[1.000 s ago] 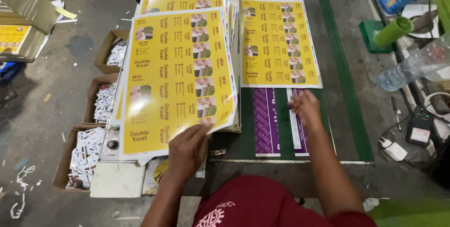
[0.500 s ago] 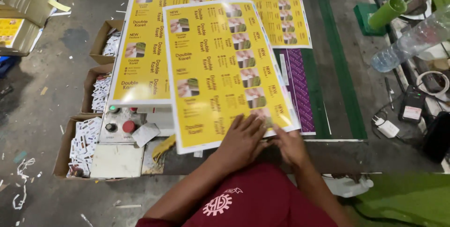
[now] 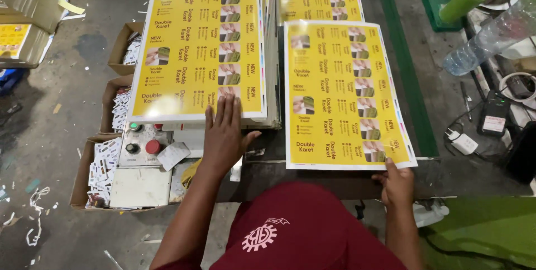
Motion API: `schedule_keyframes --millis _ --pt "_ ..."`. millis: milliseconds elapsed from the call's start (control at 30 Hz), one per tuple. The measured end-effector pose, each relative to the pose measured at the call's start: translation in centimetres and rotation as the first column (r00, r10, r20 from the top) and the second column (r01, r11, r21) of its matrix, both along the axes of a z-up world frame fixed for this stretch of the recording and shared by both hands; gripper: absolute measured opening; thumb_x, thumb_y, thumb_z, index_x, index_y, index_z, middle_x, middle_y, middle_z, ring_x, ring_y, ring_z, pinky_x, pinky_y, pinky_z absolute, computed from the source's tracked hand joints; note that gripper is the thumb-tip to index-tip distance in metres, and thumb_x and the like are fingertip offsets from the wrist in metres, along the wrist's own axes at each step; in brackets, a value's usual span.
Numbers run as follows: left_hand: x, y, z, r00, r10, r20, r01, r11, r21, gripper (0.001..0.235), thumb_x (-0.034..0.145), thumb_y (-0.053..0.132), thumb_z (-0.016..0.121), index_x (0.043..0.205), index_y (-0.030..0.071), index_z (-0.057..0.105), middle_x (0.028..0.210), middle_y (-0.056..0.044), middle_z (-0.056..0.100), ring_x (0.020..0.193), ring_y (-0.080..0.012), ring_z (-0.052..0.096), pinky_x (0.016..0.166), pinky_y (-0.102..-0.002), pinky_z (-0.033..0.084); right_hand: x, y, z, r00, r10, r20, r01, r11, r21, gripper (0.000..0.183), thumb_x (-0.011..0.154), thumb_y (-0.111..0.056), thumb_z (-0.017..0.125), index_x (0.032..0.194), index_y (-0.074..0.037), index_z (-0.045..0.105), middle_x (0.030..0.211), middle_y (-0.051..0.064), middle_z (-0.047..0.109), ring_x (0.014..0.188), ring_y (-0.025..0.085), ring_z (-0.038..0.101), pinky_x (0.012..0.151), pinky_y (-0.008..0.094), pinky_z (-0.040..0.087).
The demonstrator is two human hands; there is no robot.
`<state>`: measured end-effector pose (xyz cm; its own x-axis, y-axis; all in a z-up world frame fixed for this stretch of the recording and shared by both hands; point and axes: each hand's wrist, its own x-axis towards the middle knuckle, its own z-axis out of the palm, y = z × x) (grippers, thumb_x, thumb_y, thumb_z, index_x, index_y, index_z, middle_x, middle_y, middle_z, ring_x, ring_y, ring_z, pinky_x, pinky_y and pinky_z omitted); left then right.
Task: Manually sorting and stacking sheets of printed labels in a production environment.
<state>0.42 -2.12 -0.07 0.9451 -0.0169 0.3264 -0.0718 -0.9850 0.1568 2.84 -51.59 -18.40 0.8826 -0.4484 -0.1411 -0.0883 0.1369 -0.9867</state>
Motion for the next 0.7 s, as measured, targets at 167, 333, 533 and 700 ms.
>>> schedule_keyframes --millis 167,333,533,700 --pt "-0.6 0.7 0.6 0.997 -0.021 0.072 0.013 0.993 0.118 0.048 0.102 0.031 0.061 0.143 0.007 0.059 0.146 -0.017 0.059 0.141 -0.0341 0.050 0.115 -0.048 0.035 3.6 0.3 -0.9 1.000 0.027 0.001 -0.027 0.999 -0.029 0.025 0.106 -0.009 0.065 0.124 0.008 0.059 0.081 0.020 0.061 0.053 0.029 0.066 0.043 0.044 0.062" --pt "-0.6 1.2 1.7 0.959 -0.111 0.262 0.070 0.984 0.162 0.025 0.097 0.022 0.070 0.119 0.012 0.074 0.122 -0.012 0.075 0.120 -0.0315 0.070 0.095 -0.040 0.055 9.7 2.3 -2.6 0.994 0.099 -0.051 -0.101 0.994 -0.033 0.030 0.106 -0.011 0.062 0.130 0.006 0.057 0.094 0.020 0.066 0.058 0.030 0.070 0.043 0.043 0.063" --pt "-0.4 1.6 1.9 0.962 -0.090 0.259 0.060 0.991 0.120 0.035 0.100 0.041 0.067 0.123 0.015 0.074 0.123 -0.009 0.075 0.120 -0.0281 0.070 0.092 -0.039 0.057 19.2 3.9 -4.2 0.995 0.094 -0.019 -0.094 0.996 0.006 0.036 0.105 -0.017 0.063 0.133 0.004 0.054 0.100 0.022 0.067 0.064 0.034 0.074 0.045 0.046 0.065" --pt "-0.3 2.2 2.5 0.964 -0.090 0.252 0.068 0.993 0.095 0.016 0.100 0.024 0.065 0.110 0.016 0.074 0.105 -0.007 0.078 0.103 -0.0295 0.076 0.084 -0.039 0.059 23.7 5.4 -1.9 0.968 0.224 -0.116 -0.222 0.974 0.036 0.055 0.109 -0.025 0.059 0.154 -0.003 0.036 0.118 0.027 0.059 0.084 0.043 0.075 0.058 0.052 0.068"
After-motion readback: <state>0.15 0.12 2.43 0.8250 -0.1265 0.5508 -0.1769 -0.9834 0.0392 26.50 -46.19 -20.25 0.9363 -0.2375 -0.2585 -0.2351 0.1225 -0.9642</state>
